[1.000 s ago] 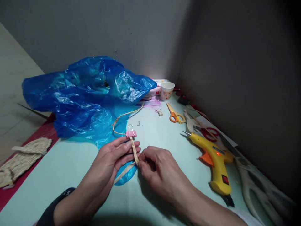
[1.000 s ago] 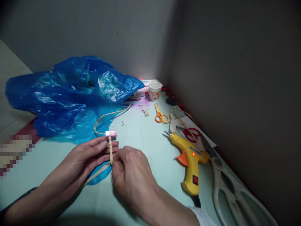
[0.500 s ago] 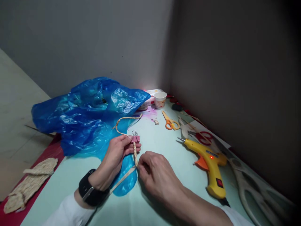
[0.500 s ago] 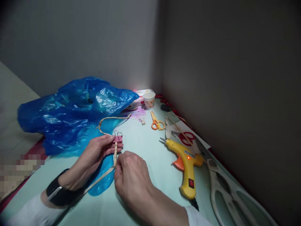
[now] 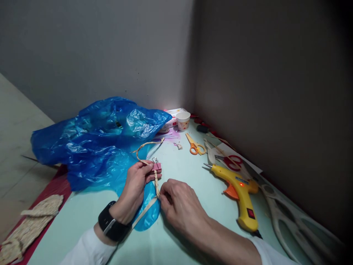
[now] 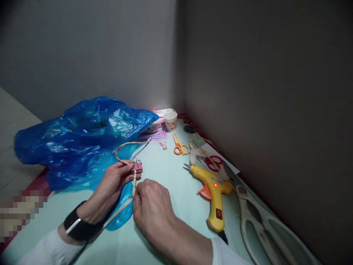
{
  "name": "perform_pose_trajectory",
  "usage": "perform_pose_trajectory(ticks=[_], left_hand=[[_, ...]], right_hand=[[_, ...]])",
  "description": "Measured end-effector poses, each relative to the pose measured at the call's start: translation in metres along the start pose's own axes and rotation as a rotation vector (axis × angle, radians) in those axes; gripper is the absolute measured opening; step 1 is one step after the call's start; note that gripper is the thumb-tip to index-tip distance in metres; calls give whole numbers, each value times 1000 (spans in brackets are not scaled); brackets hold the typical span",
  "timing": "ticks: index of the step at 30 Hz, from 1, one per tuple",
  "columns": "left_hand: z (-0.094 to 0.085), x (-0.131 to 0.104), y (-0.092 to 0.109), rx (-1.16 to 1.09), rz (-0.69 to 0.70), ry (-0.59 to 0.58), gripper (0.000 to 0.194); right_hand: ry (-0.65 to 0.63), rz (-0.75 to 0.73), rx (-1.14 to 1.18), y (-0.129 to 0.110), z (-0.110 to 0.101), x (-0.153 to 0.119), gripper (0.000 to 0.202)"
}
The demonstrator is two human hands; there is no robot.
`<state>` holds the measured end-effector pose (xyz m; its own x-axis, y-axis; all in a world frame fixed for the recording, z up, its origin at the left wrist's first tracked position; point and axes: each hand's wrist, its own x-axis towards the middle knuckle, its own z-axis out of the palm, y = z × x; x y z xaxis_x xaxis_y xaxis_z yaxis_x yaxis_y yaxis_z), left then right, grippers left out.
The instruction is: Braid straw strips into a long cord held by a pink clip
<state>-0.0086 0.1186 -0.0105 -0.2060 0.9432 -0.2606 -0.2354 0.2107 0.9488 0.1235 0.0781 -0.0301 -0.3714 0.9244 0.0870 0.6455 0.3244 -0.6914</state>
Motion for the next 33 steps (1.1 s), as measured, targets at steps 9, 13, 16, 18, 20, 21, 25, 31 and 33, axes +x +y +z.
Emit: perform_pose_trajectory(ticks=[9,13,16,18,20,21,25,31,33], left_hand=[[0,6,-1,71,21,-16,8],[-3,15,-5,142,15,7,6],[-6,19,-5,201,0,6,10],[-8,20,-4,240,-16,-6,15],[-8,20,-2,279,-30,-25,18],[-9,20,-1,300,-36,-39,18],[-10,18,6,389,-60,-114,15],[-20,-2,8,494,-49,-182,20],[-26,-15,6,513,-35,-205,18]], right_hand=[[23,13,-23,1,0,2,16],[11,37,-29,2,0,6,15],[5,42,-33,1,-1,7,16],[-3,41,-33,1,-3,7,16],[-19,43,-38,1,-4,7,16],[-29,46,-42,1,-5,6,16],[-61,36,-49,0,-8,4,15],[-50,-9,-44,3,-8,3,14],[-48,-16,-33,4,-9,4,15]])
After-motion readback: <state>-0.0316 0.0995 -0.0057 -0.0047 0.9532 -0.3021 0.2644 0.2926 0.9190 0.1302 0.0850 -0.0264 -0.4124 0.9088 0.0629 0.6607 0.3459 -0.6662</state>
